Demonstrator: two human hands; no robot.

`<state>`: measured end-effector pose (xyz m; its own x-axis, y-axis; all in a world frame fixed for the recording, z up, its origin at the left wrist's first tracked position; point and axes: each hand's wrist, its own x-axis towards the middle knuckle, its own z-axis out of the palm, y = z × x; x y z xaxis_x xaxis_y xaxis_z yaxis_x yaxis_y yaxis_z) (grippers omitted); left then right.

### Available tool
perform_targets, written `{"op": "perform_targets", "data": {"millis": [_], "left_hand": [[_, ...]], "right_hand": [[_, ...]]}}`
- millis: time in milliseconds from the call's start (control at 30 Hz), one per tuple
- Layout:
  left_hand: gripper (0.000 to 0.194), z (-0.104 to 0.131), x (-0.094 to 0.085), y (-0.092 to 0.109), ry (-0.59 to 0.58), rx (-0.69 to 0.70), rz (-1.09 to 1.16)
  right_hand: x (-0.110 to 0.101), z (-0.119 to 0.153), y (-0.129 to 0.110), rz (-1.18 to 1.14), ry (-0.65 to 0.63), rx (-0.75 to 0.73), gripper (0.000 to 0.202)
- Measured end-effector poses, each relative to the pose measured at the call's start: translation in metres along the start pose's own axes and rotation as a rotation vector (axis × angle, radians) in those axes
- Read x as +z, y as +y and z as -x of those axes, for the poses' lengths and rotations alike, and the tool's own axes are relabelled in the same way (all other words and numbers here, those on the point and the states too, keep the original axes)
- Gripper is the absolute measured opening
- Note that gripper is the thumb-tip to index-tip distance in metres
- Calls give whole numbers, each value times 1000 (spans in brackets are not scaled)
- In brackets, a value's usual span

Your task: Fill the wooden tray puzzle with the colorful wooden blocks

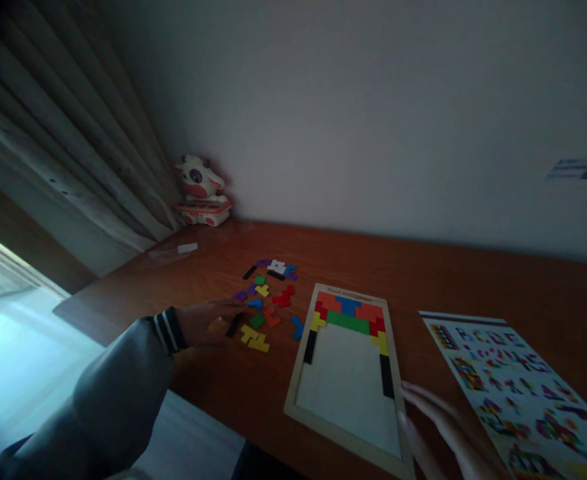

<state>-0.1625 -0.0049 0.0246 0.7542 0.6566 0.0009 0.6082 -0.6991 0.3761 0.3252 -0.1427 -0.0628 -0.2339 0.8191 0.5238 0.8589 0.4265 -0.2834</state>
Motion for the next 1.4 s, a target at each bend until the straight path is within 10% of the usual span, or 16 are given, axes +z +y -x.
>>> {"op": "perform_targets", "data": {"millis": [200,467,767,1133,1400], "left_hand": [[44,7,14,0,119,75,15],[42,19,32,13,326,69,-111],[36,21,30,-2,347,46,-136],[44,23,41,-19,401,57,-60],[62,22,38,-22,426,26,-52]], "right_hand": [[10,-110,-50,-124,-281,-178,32],[105,-230,-102,-120,-337,-201,43],[134,-239,-134,-88,-390,-199,44],[156,-263,-154,-230,-368,287,32],[153,-270,-161,-323,-373,352,16]]}}
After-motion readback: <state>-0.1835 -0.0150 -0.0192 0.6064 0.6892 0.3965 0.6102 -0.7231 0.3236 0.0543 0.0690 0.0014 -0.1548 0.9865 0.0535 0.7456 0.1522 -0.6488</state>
